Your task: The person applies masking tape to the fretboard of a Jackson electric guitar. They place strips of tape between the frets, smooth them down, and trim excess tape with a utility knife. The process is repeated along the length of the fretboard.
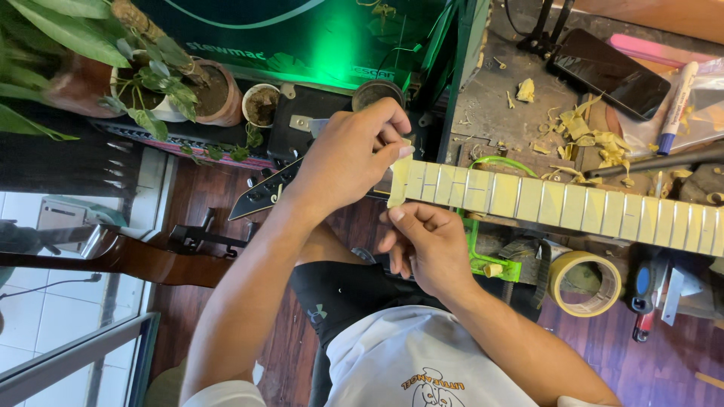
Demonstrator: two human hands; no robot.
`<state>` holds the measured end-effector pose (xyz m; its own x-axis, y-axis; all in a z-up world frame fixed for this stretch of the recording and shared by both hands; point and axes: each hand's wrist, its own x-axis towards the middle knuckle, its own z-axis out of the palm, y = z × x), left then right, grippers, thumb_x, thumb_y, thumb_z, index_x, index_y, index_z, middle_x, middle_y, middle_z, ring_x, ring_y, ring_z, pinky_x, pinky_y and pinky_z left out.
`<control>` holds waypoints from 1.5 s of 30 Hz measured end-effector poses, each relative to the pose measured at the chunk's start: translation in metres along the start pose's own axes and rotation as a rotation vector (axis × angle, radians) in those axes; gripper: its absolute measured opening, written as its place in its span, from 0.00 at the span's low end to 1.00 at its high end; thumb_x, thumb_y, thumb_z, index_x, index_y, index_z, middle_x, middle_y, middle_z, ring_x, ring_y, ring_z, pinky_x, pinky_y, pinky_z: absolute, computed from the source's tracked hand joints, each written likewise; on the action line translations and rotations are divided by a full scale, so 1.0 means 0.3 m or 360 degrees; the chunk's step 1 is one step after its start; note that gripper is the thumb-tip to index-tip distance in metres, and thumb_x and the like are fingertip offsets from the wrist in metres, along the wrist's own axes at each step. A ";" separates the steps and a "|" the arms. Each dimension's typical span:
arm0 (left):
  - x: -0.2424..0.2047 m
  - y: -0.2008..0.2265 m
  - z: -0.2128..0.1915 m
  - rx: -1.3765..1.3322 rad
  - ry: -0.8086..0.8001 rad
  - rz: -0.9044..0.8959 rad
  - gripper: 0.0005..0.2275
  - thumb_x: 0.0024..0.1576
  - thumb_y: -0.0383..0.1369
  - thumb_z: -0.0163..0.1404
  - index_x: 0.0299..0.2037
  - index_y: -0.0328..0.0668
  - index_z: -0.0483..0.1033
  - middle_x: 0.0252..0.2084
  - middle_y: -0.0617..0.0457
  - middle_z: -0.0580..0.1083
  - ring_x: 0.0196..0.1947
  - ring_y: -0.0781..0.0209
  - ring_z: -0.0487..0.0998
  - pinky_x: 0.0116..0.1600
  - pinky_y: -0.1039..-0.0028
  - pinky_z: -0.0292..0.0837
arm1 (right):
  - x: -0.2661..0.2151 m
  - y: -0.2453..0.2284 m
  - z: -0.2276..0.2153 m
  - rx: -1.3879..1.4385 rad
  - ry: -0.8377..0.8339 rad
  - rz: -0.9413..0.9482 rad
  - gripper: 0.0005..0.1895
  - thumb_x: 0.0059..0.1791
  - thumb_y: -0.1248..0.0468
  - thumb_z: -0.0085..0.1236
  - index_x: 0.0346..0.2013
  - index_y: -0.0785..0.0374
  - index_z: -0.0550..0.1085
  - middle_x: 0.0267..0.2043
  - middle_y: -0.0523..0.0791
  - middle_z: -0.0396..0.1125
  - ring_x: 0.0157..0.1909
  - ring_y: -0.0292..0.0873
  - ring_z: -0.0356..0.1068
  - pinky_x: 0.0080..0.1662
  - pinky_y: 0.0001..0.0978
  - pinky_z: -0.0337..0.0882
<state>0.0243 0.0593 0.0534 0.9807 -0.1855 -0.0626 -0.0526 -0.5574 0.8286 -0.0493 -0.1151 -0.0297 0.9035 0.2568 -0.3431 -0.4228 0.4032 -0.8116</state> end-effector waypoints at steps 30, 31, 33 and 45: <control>0.240 -0.103 -0.055 0.0525 -0.1283 -0.0311 0.17 0.54 0.49 0.66 0.22 0.52 0.77 0.19 0.62 0.62 0.23 0.66 0.58 0.31 0.69 0.48 | -0.214 -0.083 -0.218 -0.0455 -0.0332 0.0031 0.13 0.55 0.63 0.59 0.33 0.72 0.80 0.20 0.53 0.73 0.16 0.41 0.65 0.21 0.28 0.68; 0.237 -0.088 -0.055 0.0523 -0.1286 -0.0310 0.17 0.54 0.49 0.66 0.22 0.52 0.77 0.19 0.62 0.62 0.23 0.66 0.58 0.31 0.69 0.48 | -0.214 -0.084 -0.217 -0.0455 -0.0329 0.0033 0.13 0.55 0.63 0.59 0.33 0.72 0.80 0.20 0.53 0.73 0.16 0.41 0.65 0.21 0.28 0.68; 0.230 -0.061 -0.055 0.0538 -0.1311 -0.0345 0.13 0.48 0.48 0.66 0.34 0.52 0.88 0.23 0.62 0.69 0.27 0.66 0.65 0.33 0.72 0.53 | -0.213 -0.084 -0.213 -0.0502 -0.0302 0.0018 0.13 0.55 0.63 0.59 0.33 0.71 0.80 0.19 0.51 0.73 0.17 0.40 0.65 0.21 0.27 0.66; 0.212 -0.042 -0.063 0.0448 -0.1328 -0.0350 0.13 0.52 0.44 0.64 0.44 0.53 0.89 0.34 0.65 0.82 0.33 0.68 0.75 0.39 0.76 0.62 | -0.206 -0.069 -0.215 -0.0605 -0.0358 0.0014 0.13 0.55 0.61 0.58 0.34 0.70 0.80 0.20 0.50 0.74 0.19 0.38 0.66 0.25 0.27 0.68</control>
<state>0.0909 0.0697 0.0494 0.5247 -0.5164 -0.6768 -0.0321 -0.8064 0.5904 -0.0919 -0.1959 -0.0223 0.8444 0.4605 -0.2736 -0.3368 0.0593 -0.9397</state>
